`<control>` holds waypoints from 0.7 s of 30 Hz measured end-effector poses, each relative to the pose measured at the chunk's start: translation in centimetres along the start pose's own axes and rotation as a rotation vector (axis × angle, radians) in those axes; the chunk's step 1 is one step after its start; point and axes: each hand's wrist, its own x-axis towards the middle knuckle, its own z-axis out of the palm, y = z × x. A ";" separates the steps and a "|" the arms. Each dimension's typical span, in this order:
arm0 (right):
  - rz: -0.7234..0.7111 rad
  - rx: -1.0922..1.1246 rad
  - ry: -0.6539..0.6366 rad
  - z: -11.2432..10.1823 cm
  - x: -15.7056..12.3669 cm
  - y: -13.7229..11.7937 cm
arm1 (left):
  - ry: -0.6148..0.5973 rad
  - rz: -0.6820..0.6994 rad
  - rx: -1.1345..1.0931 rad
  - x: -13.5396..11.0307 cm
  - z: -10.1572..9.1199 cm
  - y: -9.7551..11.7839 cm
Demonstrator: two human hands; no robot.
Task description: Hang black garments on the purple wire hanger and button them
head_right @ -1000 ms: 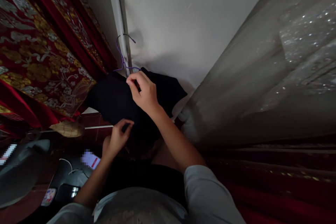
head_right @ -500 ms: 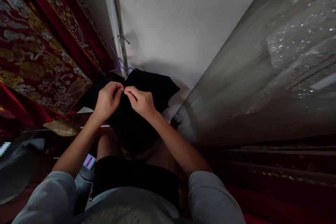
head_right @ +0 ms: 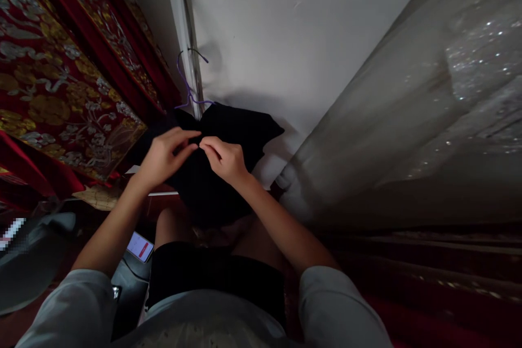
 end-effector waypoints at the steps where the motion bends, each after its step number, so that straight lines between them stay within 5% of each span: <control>1: 0.005 0.001 -0.011 -0.2 0.3 -0.3 | -0.011 -0.006 -0.004 -0.2 0.9 -0.2; 8: 0.004 0.009 -0.012 -0.2 1.5 -0.1 | 0.173 -0.008 -0.005 -0.3 2.7 -0.7; 12: -0.003 -0.033 -0.066 1.1 1.2 1.7 | 0.260 -0.001 0.006 0.1 2.0 -0.3; 15: -0.030 -0.009 -0.135 2.5 -0.7 3.5 | 0.459 -0.042 0.040 0.4 0.0 -0.6; 18: -0.001 0.062 -0.227 3.4 -4.0 4.5 | 0.701 -0.156 0.005 -0.3 -2.5 -3.2; 21: 0.190 0.200 -0.256 3.6 -7.2 4.1 | 0.800 -0.412 -0.307 -3.0 -2.8 -8.1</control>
